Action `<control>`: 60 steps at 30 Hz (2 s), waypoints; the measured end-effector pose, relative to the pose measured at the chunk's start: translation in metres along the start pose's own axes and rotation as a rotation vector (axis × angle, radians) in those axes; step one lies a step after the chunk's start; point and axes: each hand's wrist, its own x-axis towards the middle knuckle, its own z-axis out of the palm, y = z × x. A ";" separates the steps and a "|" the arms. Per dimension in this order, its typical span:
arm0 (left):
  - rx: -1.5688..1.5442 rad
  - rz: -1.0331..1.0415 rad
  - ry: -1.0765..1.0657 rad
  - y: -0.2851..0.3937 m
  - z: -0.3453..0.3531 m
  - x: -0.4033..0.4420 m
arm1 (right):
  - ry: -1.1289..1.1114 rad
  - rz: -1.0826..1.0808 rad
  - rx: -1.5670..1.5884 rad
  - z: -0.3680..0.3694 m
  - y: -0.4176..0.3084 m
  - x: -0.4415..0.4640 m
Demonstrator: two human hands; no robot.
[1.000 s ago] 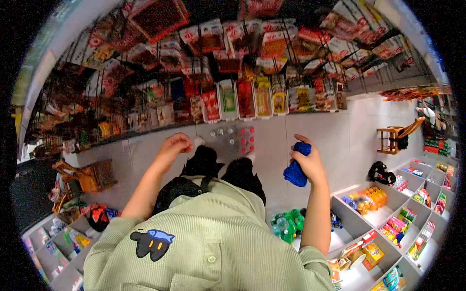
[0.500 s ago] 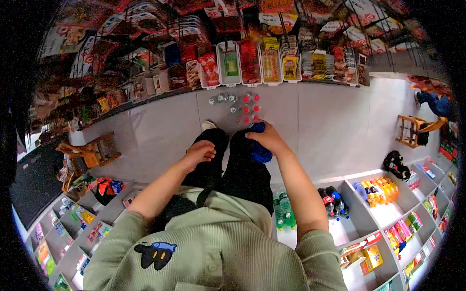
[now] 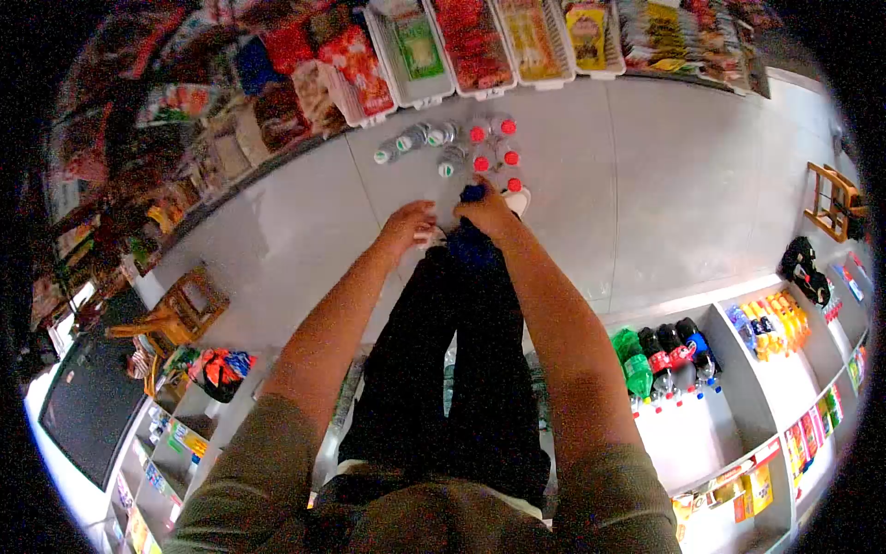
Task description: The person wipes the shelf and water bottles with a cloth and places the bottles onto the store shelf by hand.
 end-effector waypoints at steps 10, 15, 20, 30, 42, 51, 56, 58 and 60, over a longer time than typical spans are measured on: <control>0.160 0.287 0.177 -0.042 -0.001 0.143 | -0.010 -0.093 0.001 0.051 0.056 0.122; 0.055 0.296 0.258 -0.020 0.014 0.115 | 0.065 -0.151 -0.050 0.062 0.058 0.134; 0.070 0.148 0.303 -0.014 0.015 0.099 | 0.042 -0.099 -0.117 0.053 0.038 0.111; 0.519 0.662 0.235 -0.024 -0.001 -0.029 | -0.082 -0.278 -0.772 0.042 -0.053 -0.051; 0.786 1.000 0.168 0.097 0.038 -0.343 | -0.470 -0.638 -0.735 0.000 -0.272 -0.378; -0.044 1.172 0.137 0.147 0.034 -0.471 | -0.168 -0.927 -0.334 -0.028 -0.354 -0.495; -0.651 1.024 0.038 0.155 0.018 -0.510 | 0.017 -1.101 0.081 -0.069 -0.358 -0.519; -0.816 0.902 -0.007 0.161 0.017 -0.521 | 0.089 -1.125 0.088 -0.072 -0.358 -0.529; -0.809 0.902 -0.040 0.168 0.020 -0.543 | 0.237 -1.232 0.105 -0.068 -0.357 -0.538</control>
